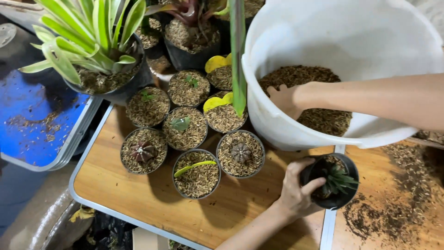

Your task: The person fills a small black pot with soil from a large container using a trowel. They then place a small succulent plant into the pot and add more soil around it, patting it down to secure the plant.

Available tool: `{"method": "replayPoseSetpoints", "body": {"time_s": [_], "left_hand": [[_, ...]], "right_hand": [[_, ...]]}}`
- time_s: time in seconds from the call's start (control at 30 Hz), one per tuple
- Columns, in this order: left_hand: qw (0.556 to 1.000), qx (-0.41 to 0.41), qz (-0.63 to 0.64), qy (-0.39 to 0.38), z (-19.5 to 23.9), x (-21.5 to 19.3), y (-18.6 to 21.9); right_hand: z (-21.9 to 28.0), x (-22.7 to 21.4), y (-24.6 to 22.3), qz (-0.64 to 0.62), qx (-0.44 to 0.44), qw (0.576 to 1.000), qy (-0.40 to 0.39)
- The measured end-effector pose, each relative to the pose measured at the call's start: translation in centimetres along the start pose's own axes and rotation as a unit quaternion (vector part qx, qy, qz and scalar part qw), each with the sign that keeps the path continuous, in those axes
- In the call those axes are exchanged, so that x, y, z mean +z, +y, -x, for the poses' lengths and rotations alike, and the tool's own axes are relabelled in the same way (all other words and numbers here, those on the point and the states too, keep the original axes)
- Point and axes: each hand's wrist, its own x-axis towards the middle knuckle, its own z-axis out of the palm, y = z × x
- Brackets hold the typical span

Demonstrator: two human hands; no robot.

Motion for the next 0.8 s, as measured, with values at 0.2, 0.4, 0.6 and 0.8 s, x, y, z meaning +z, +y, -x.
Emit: {"method": "replayPoseSetpoints", "body": {"time_s": [0.2,0.4,0.6,0.8], "left_hand": [[1.000,-0.019,-0.021,-0.002,1.0,0.6,-0.7],[1.000,-0.016,-0.018,-0.003,0.8,0.5,-0.7],[1.000,-0.012,-0.020,-0.006,-0.1,0.0,-0.1],[0.999,-0.016,-0.031,0.007,0.2,0.8,-0.3]], "right_hand": [[-1.1,0.1,-0.5,-0.055,-0.059,0.996,-0.030],[0.2,0.2,0.7,-0.132,-0.099,0.985,-0.060],[3.4,0.7,1.5,-0.213,-0.130,0.964,-0.088],[8.7,1.9,2.8,-0.301,-0.148,0.935,-0.113]]}}
